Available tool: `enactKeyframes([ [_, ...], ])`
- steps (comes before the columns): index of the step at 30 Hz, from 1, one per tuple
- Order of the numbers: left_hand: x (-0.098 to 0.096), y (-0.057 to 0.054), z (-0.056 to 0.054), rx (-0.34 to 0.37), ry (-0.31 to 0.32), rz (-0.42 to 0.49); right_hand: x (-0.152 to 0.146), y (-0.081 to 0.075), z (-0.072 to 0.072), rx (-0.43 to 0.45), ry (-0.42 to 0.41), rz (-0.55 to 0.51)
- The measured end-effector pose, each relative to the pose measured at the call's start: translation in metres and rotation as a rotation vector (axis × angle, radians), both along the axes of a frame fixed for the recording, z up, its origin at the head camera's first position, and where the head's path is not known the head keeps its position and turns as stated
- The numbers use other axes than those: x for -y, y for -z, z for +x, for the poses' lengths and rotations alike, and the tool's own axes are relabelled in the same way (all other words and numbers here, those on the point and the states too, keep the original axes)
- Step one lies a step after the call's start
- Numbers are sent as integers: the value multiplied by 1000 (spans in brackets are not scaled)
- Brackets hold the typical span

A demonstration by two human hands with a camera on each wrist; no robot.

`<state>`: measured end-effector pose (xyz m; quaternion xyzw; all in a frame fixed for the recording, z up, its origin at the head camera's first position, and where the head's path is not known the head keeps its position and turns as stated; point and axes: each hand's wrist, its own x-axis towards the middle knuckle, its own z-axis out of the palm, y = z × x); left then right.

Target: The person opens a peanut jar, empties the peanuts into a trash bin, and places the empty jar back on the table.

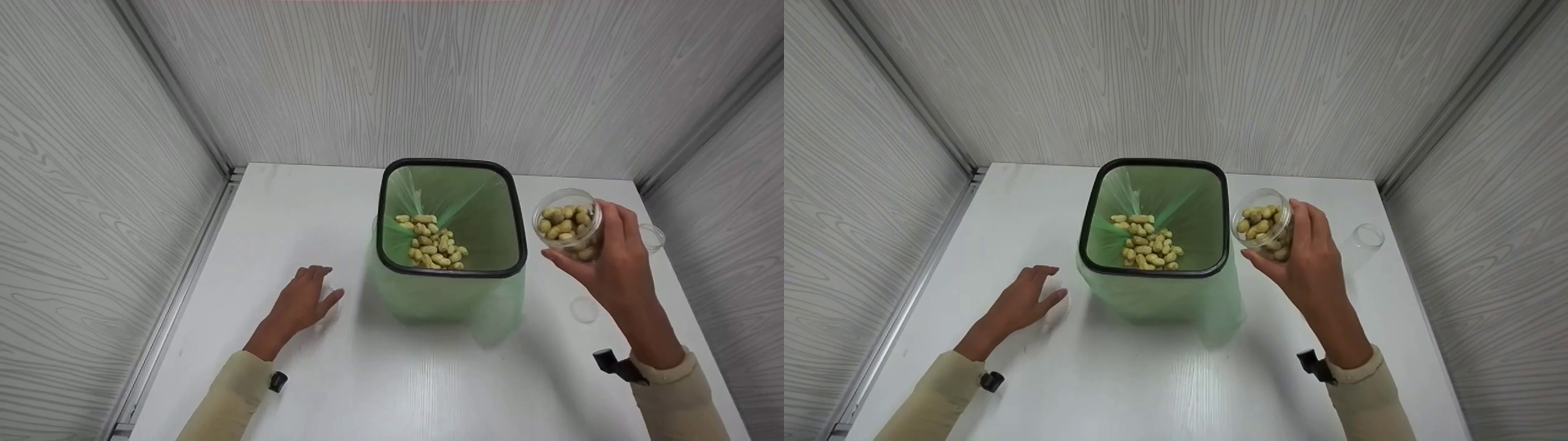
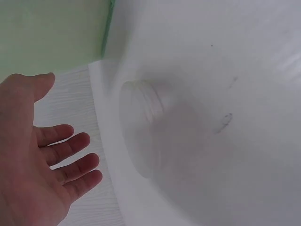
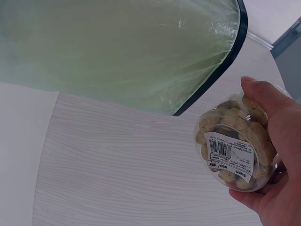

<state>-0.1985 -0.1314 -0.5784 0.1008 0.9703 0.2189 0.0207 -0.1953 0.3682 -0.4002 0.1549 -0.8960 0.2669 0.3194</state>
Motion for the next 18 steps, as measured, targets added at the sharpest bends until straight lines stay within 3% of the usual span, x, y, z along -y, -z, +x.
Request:
enactKeyframes([
  [5, -4, -17, -4, -22, 5, 27, 0, 0, -1, -14, -8, -9],
  [13, -12, -47, -9, -99, 75, 27, 1, 0, 0, -5, -15, -7],
  [18, -19, -69, -13, -107, 100, 36, 0, 0, 1, 19, -2, 16],
])
